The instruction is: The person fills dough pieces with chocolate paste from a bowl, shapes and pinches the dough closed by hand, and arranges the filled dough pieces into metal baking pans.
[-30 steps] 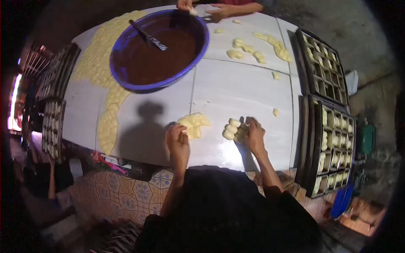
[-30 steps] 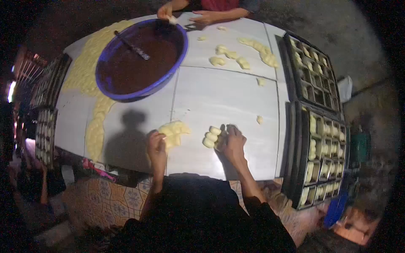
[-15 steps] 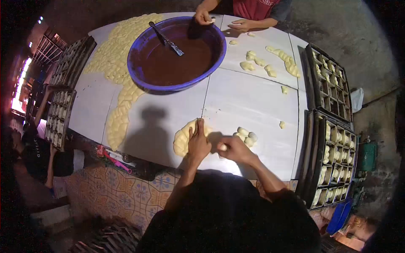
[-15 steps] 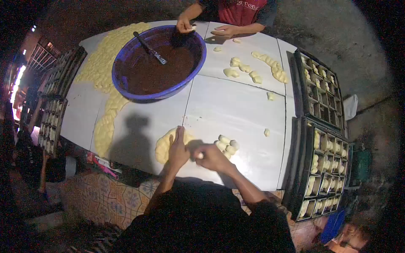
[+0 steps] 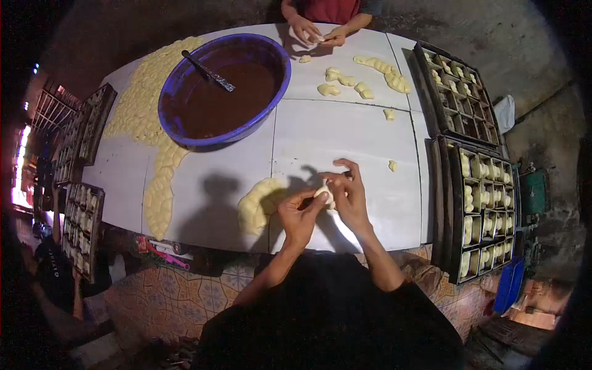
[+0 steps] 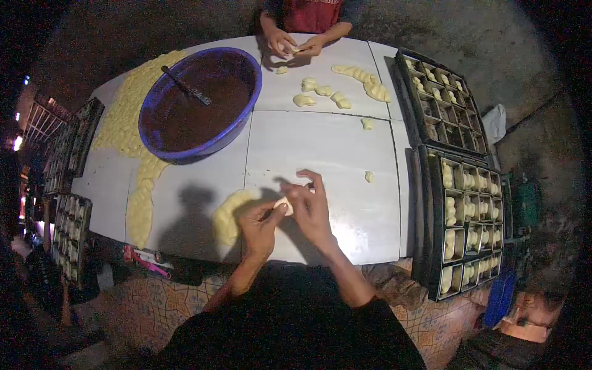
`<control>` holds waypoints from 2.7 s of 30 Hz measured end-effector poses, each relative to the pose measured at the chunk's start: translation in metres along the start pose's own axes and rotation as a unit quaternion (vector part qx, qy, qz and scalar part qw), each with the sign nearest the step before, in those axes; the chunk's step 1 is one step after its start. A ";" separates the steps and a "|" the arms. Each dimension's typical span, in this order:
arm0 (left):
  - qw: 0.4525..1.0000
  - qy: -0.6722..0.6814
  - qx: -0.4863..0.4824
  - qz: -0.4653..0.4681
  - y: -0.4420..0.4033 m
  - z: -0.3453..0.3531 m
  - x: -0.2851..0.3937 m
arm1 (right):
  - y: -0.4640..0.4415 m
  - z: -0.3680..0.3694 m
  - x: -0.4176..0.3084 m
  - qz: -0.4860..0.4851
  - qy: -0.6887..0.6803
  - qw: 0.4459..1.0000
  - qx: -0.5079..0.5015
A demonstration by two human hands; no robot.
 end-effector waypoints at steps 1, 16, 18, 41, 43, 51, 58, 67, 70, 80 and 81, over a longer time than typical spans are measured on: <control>1.000 -0.001 0.004 -0.003 0.000 -0.007 -0.009 | -0.005 0.001 -0.006 0.000 -0.045 0.999 -0.006; 0.997 0.025 -0.068 -0.034 -0.237 -0.044 0.027 | -0.014 0.066 0.059 0.106 -0.465 0.852 -0.215; 0.943 -0.332 0.027 -0.015 -0.285 -0.071 0.024 | -0.014 0.065 0.071 0.113 -0.458 0.861 -0.190; 0.977 -0.110 -0.161 -0.083 -0.033 0.010 -0.015 | 0.007 0.017 0.011 -0.061 0.215 0.974 -0.033; 0.975 -0.151 -0.162 -0.006 -0.028 0.011 -0.007 | 0.015 0.007 0.008 -0.094 0.158 0.982 -0.048; 0.974 -0.033 -0.173 -0.141 0.010 0.016 -0.033 | 0.045 -0.010 0.020 0.026 -0.117 0.992 -0.041; 0.975 -0.058 -0.208 -0.046 0.040 0.021 -0.044 | 0.089 -0.014 0.060 0.160 0.014 0.987 0.007; 0.982 -0.001 -0.186 0.013 0.043 0.004 -0.027 | 0.114 -0.031 0.112 0.185 -0.007 0.982 0.024; 0.965 -0.210 -0.073 0.136 0.020 -0.042 -0.019 | 0.117 -0.027 0.142 0.168 0.015 0.981 0.099; 0.927 -0.337 -0.083 0.144 -0.008 -0.105 -0.043 | 0.035 0.119 0.064 -0.086 0.219 0.965 -0.120; 0.913 -0.371 -0.118 0.124 -0.012 -0.105 -0.057 | 0.037 0.130 0.057 -0.128 0.229 0.961 -0.088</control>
Point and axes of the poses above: each hand's wrist, its own y-axis away from the middle knuckle, its own z-axis out of the palm, x = y × z, the point moved 8 cm from there along -y, towards the middle knuckle, and after that the axes turned 11 degrees about y, right-handed, at the moved point
